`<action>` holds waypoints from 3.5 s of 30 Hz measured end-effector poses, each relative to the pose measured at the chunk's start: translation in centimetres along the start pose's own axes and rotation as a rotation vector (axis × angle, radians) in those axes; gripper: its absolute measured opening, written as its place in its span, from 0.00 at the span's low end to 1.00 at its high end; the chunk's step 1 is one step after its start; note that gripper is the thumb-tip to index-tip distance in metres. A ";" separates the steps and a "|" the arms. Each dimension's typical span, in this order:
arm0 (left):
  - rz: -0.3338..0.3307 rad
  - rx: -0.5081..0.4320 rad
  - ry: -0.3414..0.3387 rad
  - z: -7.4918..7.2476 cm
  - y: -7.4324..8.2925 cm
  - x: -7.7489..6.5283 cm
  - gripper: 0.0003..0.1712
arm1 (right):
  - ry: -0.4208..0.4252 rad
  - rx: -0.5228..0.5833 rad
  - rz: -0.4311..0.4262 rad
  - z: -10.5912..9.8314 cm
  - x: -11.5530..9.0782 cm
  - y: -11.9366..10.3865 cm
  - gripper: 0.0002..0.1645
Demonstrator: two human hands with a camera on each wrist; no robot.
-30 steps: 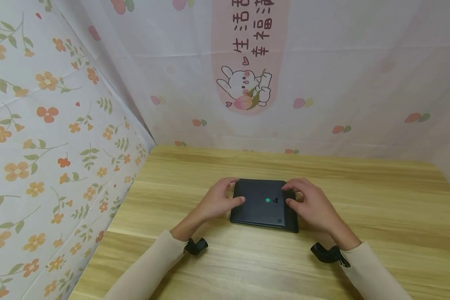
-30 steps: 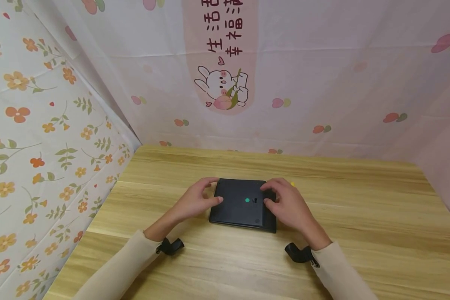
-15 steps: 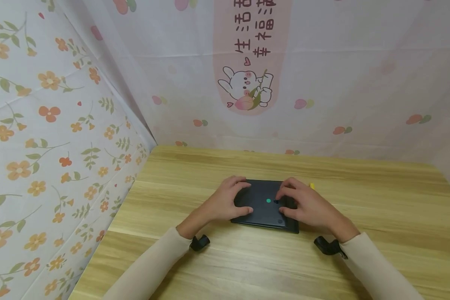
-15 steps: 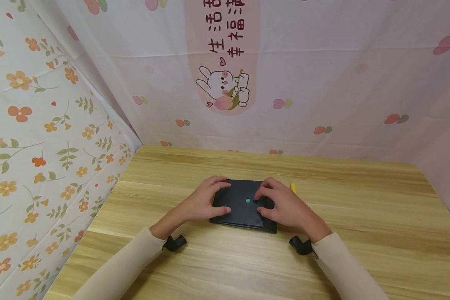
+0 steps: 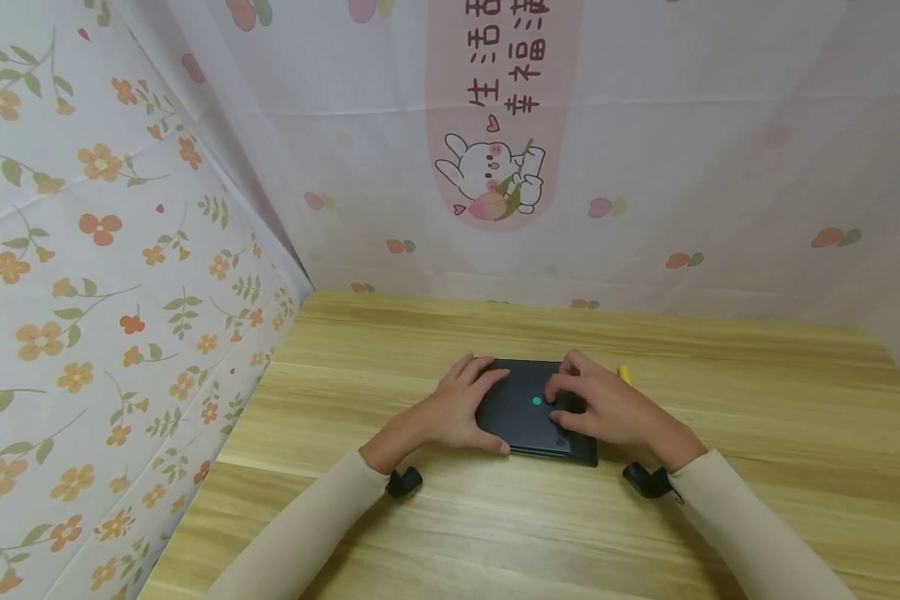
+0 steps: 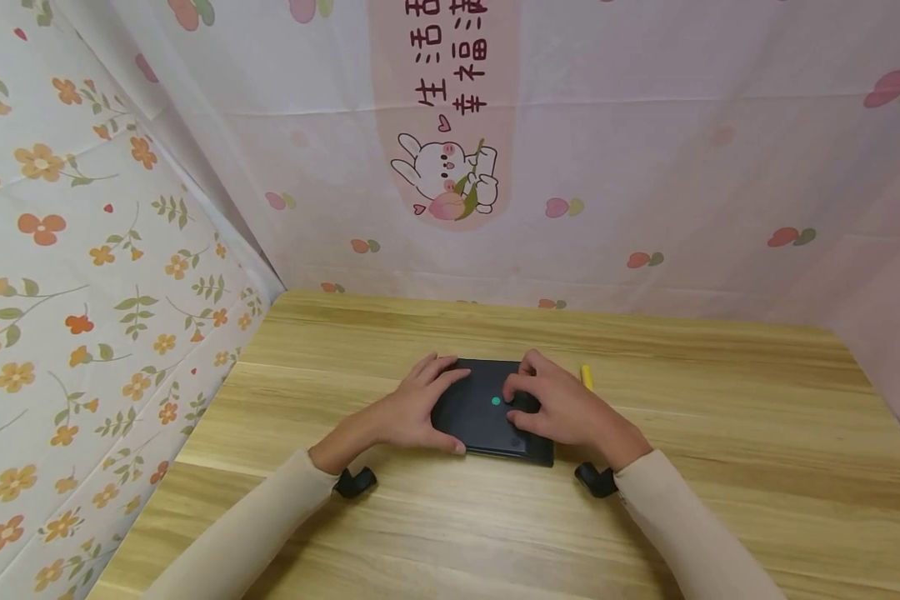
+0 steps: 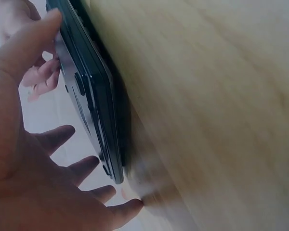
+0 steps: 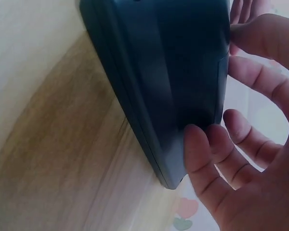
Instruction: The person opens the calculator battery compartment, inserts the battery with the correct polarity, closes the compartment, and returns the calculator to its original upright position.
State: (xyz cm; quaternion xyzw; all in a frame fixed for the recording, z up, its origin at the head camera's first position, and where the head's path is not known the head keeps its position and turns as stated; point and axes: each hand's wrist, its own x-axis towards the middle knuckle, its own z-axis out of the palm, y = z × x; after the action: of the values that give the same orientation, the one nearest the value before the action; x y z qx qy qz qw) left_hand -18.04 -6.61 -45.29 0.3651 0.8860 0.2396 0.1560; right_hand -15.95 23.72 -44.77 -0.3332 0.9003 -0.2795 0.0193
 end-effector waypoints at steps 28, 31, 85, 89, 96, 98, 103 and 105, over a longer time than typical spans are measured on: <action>-0.051 0.048 -0.026 0.8 0.1 0.1 0.66 | 0.142 -0.068 -0.149 2.0 0.2 1.2 0.07; -0.067 0.054 -0.038 0.6 0.4 0.1 0.67 | 0.152 -0.076 -0.167 2.1 0.2 1.2 0.11; -0.051 0.035 -0.023 0.6 0.5 0.0 0.66 | 0.022 0.086 0.010 0.5 -1.1 0.8 0.17; -0.052 0.037 -0.016 0.7 0.4 0.0 0.66 | 0.026 0.084 0.030 0.5 -1.2 0.8 0.20; -0.048 0.036 -0.002 0.9 0.1 0.0 0.67 | 0.045 0.091 0.096 0.5 -1.3 0.7 0.35; -0.046 0.030 -0.001 0.9 0.1 -0.1 0.67 | 0.053 0.100 0.105 0.5 -1.4 0.7 0.36; -0.048 0.012 0.000 0.8 0.2 -0.1 0.67 | 0.057 0.096 0.113 0.4 -1.4 0.5 0.34; -0.048 0.011 0.003 0.8 0.2 -0.1 0.67 | 0.054 0.093 0.119 0.3 -1.4 0.4 0.34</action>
State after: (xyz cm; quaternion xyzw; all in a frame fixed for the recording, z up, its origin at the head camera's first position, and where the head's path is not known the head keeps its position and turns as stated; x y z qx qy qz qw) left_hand -17.46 -6.34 -45.87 0.3443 0.8960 0.2314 0.1585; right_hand -14.99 24.69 -45.39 -0.2702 0.9047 -0.3282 0.0272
